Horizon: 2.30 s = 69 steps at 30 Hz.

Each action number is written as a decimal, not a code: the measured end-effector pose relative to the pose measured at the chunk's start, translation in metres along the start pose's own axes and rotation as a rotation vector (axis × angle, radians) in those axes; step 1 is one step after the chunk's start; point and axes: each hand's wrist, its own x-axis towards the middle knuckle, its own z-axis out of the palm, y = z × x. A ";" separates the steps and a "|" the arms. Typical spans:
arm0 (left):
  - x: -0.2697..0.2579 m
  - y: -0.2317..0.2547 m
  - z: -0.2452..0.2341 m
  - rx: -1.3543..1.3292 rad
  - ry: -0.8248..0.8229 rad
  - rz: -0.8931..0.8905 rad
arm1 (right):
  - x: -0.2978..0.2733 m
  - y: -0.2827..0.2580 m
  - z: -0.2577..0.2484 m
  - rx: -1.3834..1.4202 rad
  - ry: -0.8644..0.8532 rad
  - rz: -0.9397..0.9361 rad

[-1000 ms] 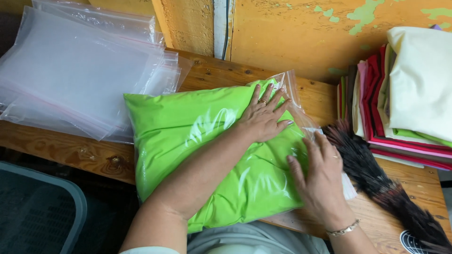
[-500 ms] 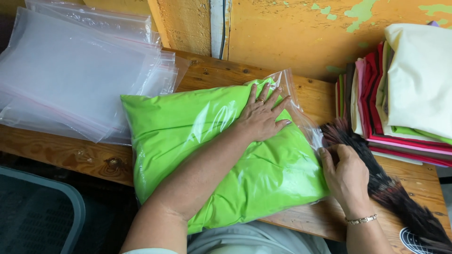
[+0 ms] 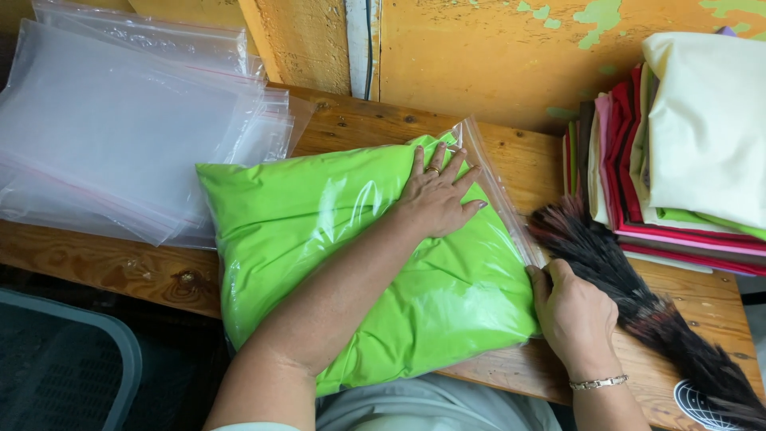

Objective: Sealing a green fabric item in a plastic bag and dusting the bag's surface with a brush.

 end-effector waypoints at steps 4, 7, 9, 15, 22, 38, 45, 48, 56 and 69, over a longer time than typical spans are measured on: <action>0.000 -0.001 0.000 0.000 -0.001 -0.005 | -0.005 0.008 0.003 0.019 0.084 -0.063; 0.002 -0.002 0.002 0.013 0.014 0.000 | -0.002 0.022 0.009 0.085 0.199 -0.132; 0.002 -0.002 0.004 0.015 0.021 0.003 | -0.002 0.021 0.006 0.124 0.195 -0.119; 0.003 -0.002 0.006 0.053 0.053 0.010 | -0.001 0.006 -0.012 0.252 0.075 -0.049; 0.002 -0.003 0.007 0.066 0.070 0.007 | -0.001 0.016 -0.009 0.388 0.025 -0.011; 0.001 -0.003 0.007 0.069 0.069 0.001 | -0.006 0.020 0.001 0.863 0.279 -0.119; 0.003 -0.003 0.009 0.074 0.091 0.007 | -0.002 0.020 -0.009 0.710 0.125 -0.093; 0.003 -0.003 0.009 0.091 0.094 0.011 | -0.003 0.019 -0.018 0.841 -0.016 -0.059; 0.002 -0.002 0.011 0.121 0.106 0.021 | 0.015 0.013 -0.055 0.760 -0.311 -0.019; -0.012 0.000 0.001 -0.028 0.149 0.032 | 0.059 0.006 -0.016 0.871 -0.277 -0.082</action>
